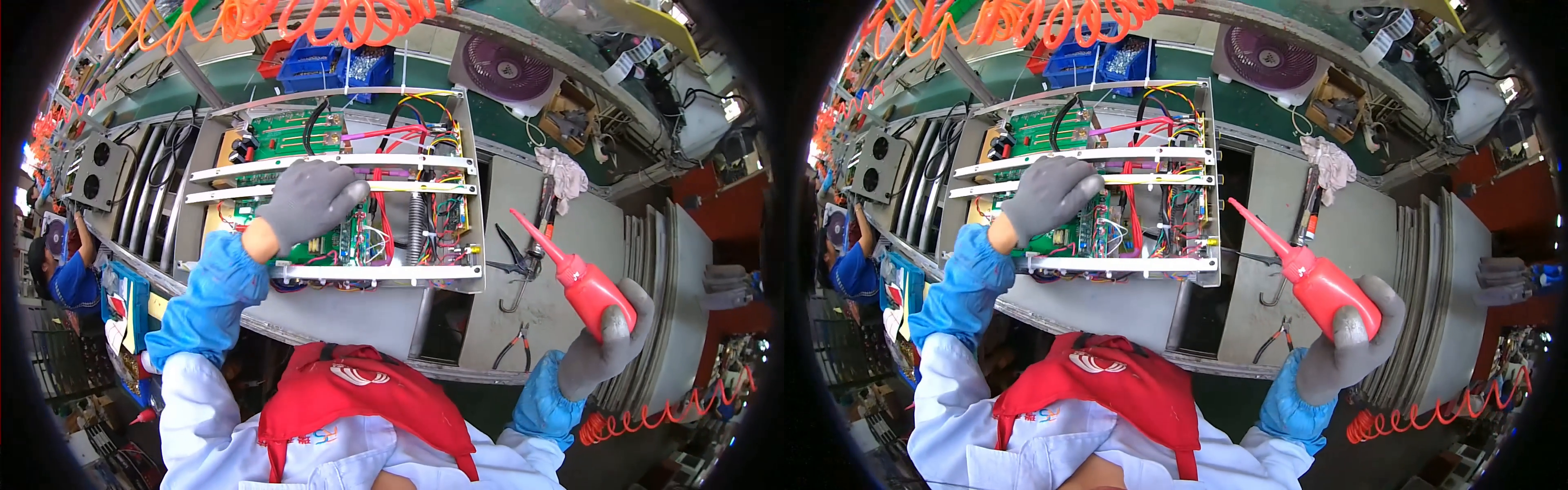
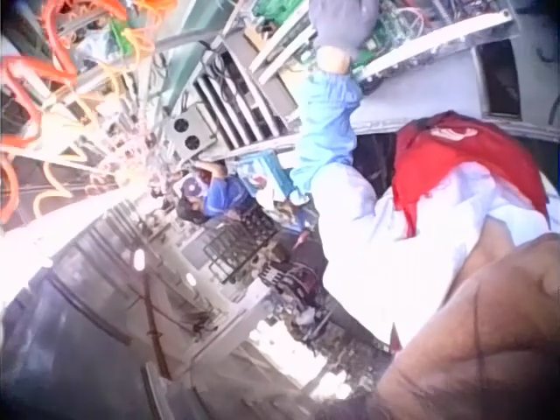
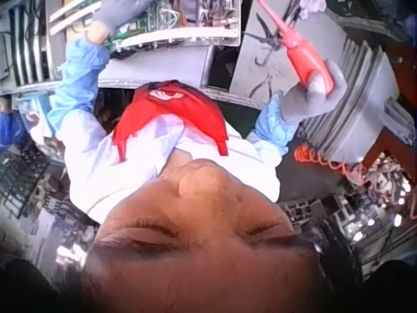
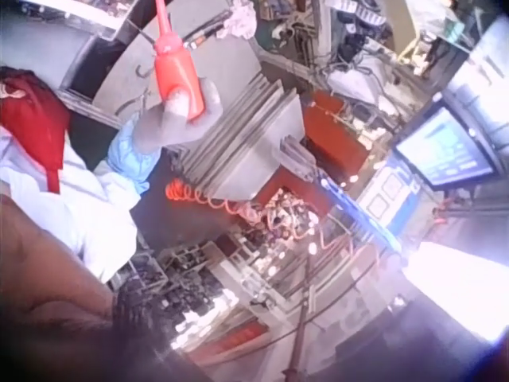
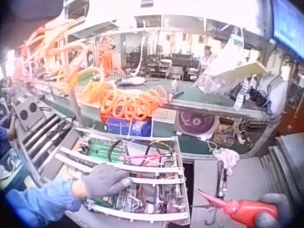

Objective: The person is assembling an electronic unit by cleaning components with an air duster, organizing wires, and applying labels to the housing.

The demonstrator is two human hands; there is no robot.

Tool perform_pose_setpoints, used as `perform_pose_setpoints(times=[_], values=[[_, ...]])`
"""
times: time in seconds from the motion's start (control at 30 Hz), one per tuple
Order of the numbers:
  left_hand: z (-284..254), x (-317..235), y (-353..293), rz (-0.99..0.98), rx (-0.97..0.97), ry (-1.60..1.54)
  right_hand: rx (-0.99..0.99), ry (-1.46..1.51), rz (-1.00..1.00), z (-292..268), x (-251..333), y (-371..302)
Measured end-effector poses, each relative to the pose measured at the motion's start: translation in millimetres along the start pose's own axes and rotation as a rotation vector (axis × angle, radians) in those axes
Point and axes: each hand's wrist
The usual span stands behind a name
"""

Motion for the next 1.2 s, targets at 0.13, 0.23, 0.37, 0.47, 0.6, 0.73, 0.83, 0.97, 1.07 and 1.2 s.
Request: perform_pose_setpoints(times=[0.13, 0.23, 0.37, 0.47, 0.6, 0.73, 0.83, 0.97, 1.07, 1.2], values=[[8, -11, -4, -0.068, -0.157, 0.087, 0.007, -0.084, -0.078, -5, 19, -7], [6, -20, -15, -0.068, -0.214, 0.008, 0.047, -0.172, -0.136, -7, 38, -17], [-7, -44, -33, 0.009, -0.208, 0.015, 0.146, -0.239, -0.243, -23, 59, -29], [-18, -58, -43, 0.023, -0.189, -0.005, 0.233, -0.327, -0.235, -24, 75, -34], [-18, -60, -51, 0.032, -0.192, -0.015, 0.357, -0.48, -0.285, -14, 85, -29], [-12, -60, -50, 0.052, -0.217, -0.027, 0.492, -0.554, -0.349, 3, 88, -15], [-13, -60, -49, 0.037, -0.214, -0.039, 0.581, -0.616, -0.444, 19, 82, -4], [-16, -58, -47, 0.011, -0.159, -0.045, 0.708, -0.691, -0.497, 37, 78, 6], [-15, -55, -46, 0.009, -0.145, -0.04, 0.776, -0.732, -0.53, 46, 75, 11], [-14, -53, -44, 0.006, -0.112, -0.039, 0.894, -0.845, -0.445, 54, 80, 12]])
Point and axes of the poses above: each hand's wrist, its own y-axis towards the middle knuckle, its own z-axis out of the palm, x = y × z, and after that the axes turned 4 degrees about y, right-handed
